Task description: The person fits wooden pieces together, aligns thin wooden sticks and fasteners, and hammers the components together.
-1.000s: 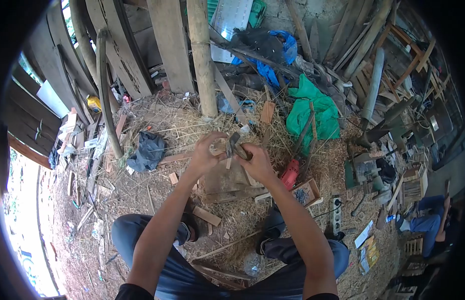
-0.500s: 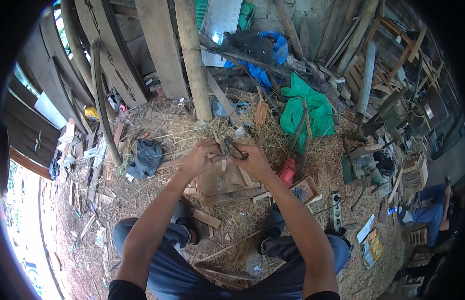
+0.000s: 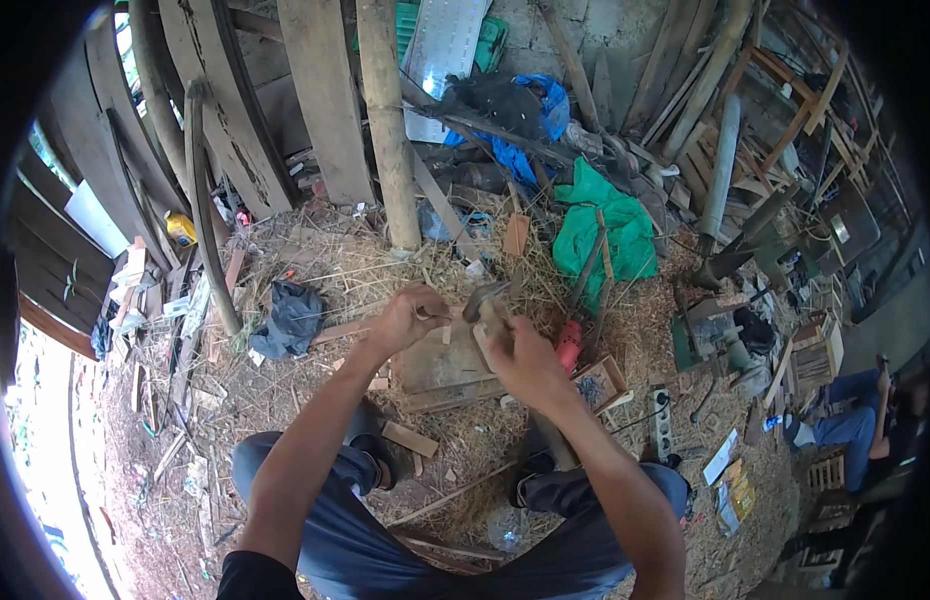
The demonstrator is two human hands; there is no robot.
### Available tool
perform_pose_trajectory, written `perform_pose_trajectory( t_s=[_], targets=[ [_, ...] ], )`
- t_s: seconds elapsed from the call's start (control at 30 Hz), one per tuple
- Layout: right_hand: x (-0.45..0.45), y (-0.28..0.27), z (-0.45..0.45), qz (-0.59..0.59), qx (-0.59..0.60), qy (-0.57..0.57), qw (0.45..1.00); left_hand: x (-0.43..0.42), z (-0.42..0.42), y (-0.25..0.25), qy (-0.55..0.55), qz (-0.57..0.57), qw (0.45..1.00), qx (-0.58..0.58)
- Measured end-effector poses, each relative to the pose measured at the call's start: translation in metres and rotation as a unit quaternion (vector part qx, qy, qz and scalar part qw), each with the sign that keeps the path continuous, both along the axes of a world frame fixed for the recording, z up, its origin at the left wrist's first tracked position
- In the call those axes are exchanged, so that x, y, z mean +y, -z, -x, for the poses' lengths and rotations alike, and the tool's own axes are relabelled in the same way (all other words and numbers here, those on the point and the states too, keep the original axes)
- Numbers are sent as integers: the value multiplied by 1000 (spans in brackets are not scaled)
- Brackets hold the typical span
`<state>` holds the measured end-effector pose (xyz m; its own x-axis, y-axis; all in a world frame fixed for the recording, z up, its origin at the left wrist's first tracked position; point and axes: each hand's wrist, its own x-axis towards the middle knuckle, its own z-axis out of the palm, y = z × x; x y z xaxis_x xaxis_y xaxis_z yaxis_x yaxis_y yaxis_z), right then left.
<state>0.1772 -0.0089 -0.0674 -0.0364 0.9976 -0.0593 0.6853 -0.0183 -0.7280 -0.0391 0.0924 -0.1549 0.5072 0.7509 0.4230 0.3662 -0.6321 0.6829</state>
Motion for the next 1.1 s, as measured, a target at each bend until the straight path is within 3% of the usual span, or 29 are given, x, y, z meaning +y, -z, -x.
perform_pose_trajectory(
  t_s=[0.1, 0.27, 0.37, 0.43, 1.0, 1.1],
  targets=[
    [-9, 1, 14, -32, 11, -24, 999, -4, -6, -5, -54, 87, 995, 10],
    [-4, 9, 33, -88, -40, -56, 994, 1, -1, -7, -15, 67, 998, -11],
    [-5, 7, 37, -12, -38, -49, 998, 4, 0, 0, -5, 58, 998, -2],
    [-4, 16, 38, -126, -35, -73, 989, 6, 1, 4, -10, 63, 998, -1],
    [-4, 25, 39, -91, 5, -44, 995, 3, 4, 5, -31, 128, 991, -12],
    [-3, 24, 37, -111, 0, -63, 992, 5, 6, 2, -12, 83, 996, 14]
  ],
)
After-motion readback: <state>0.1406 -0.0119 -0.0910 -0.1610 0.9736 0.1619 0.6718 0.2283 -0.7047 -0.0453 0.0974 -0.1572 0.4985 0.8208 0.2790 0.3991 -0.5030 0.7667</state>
